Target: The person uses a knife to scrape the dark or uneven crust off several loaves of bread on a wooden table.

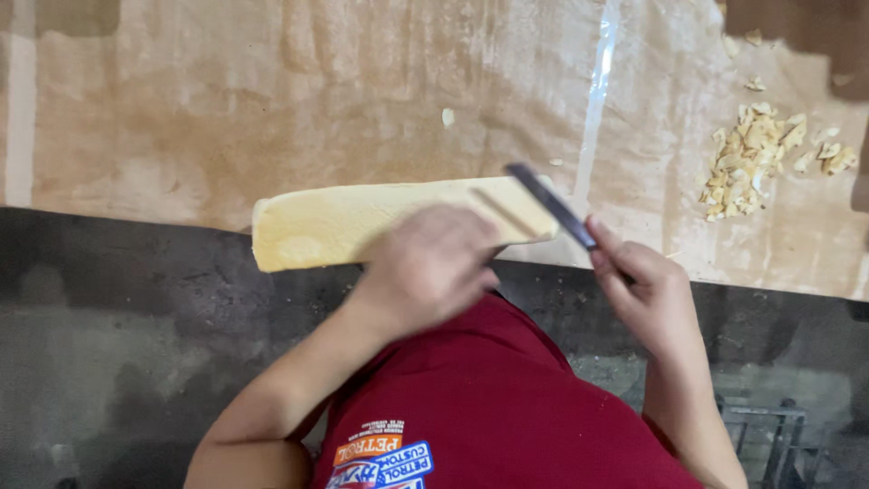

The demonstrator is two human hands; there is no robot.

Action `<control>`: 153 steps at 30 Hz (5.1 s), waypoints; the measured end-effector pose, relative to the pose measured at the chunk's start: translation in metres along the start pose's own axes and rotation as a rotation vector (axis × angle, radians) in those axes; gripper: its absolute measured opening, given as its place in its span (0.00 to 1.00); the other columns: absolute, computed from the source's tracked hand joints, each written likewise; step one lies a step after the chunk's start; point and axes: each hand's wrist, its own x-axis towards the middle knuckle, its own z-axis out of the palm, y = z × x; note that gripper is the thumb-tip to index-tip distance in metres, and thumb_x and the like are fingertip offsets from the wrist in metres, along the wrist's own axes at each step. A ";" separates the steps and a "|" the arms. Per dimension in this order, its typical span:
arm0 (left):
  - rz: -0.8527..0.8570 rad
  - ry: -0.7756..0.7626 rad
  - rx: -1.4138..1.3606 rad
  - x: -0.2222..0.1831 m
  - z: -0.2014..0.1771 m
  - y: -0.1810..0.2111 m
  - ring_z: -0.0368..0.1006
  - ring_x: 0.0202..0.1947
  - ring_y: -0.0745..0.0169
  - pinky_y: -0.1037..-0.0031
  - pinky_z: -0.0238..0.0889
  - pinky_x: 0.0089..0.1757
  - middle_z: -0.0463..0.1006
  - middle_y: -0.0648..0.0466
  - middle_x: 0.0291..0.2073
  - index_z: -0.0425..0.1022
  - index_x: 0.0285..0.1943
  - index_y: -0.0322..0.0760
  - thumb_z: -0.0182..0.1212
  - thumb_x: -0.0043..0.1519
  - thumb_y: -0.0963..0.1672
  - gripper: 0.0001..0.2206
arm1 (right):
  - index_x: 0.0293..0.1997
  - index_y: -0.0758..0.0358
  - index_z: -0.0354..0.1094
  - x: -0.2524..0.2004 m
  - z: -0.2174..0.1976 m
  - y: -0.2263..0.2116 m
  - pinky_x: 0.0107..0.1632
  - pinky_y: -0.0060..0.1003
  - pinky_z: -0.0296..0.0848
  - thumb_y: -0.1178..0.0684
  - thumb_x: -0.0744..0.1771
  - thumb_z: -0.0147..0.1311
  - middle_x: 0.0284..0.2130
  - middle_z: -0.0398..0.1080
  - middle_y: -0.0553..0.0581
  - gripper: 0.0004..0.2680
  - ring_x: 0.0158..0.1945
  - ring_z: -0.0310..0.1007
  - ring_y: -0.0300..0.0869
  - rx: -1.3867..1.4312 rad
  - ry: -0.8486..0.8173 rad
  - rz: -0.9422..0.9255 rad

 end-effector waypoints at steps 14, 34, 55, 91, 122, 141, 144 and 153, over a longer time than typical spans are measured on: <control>-0.310 0.218 0.457 -0.005 -0.006 -0.012 0.59 0.63 0.46 0.49 0.49 0.64 0.65 0.48 0.63 0.66 0.72 0.37 0.62 0.60 0.58 0.36 | 0.62 0.45 0.73 0.010 0.011 -0.075 0.29 0.46 0.69 0.56 0.66 0.59 0.23 0.68 0.57 0.17 0.24 0.70 0.52 -0.466 -0.154 -0.108; -1.043 0.501 -0.253 -0.121 -0.055 -0.110 0.66 0.75 0.47 0.65 0.61 0.67 0.68 0.45 0.73 0.50 0.85 0.49 0.70 0.53 0.58 0.50 | 0.65 0.70 0.68 0.067 0.074 0.065 0.37 0.25 0.67 0.53 0.68 0.61 0.40 0.76 0.50 0.19 0.34 0.68 0.30 0.467 -0.053 0.329; -0.622 0.506 -0.030 -0.099 -0.066 -0.128 0.73 0.62 0.44 0.59 0.68 0.59 0.74 0.36 0.61 0.55 0.74 0.34 0.66 0.59 0.56 0.39 | 0.65 0.69 0.72 0.090 0.072 0.037 0.26 0.24 0.53 0.47 0.73 0.55 0.25 0.64 0.46 0.16 0.23 0.55 0.27 0.442 0.033 0.312; -0.458 0.286 0.501 -0.032 -0.011 -0.071 0.56 0.64 0.41 0.48 0.45 0.64 0.64 0.43 0.65 0.66 0.73 0.34 0.61 0.63 0.57 0.34 | 0.58 0.43 0.77 0.052 0.084 -0.075 0.29 0.43 0.69 0.52 0.67 0.61 0.22 0.66 0.53 0.12 0.25 0.71 0.47 -0.542 -0.031 -0.337; -0.467 0.316 0.447 -0.059 0.017 -0.047 0.56 0.58 0.44 0.44 0.43 0.60 0.65 0.45 0.56 0.69 0.70 0.36 0.66 0.60 0.55 0.33 | 0.58 0.45 0.76 0.019 0.066 -0.086 0.29 0.44 0.68 0.54 0.67 0.62 0.23 0.66 0.53 0.13 0.25 0.69 0.47 -0.512 -0.068 -0.374; -0.651 0.530 0.511 -0.113 -0.014 -0.058 0.58 0.63 0.44 0.47 0.47 0.60 0.65 0.47 0.62 0.63 0.75 0.37 0.63 0.64 0.55 0.34 | 0.59 0.44 0.76 0.055 0.127 -0.114 0.30 0.44 0.71 0.53 0.65 0.62 0.23 0.66 0.52 0.16 0.25 0.71 0.48 -0.517 -0.174 -0.545; -0.673 0.521 0.501 -0.111 -0.013 -0.064 0.58 0.62 0.45 0.48 0.47 0.58 0.66 0.49 0.62 0.64 0.75 0.40 0.62 0.63 0.55 0.33 | 0.59 0.43 0.76 0.054 0.128 -0.117 0.29 0.44 0.71 0.53 0.65 0.62 0.23 0.66 0.52 0.15 0.25 0.70 0.47 -0.553 -0.167 -0.532; -0.645 0.639 0.425 -0.110 -0.014 -0.075 0.62 0.57 0.48 0.52 0.50 0.56 0.69 0.50 0.54 0.77 0.62 0.45 0.62 0.65 0.53 0.19 | 0.59 0.45 0.76 0.049 0.121 -0.125 0.28 0.43 0.70 0.52 0.66 0.63 0.23 0.65 0.52 0.14 0.24 0.70 0.46 -0.545 -0.124 -0.523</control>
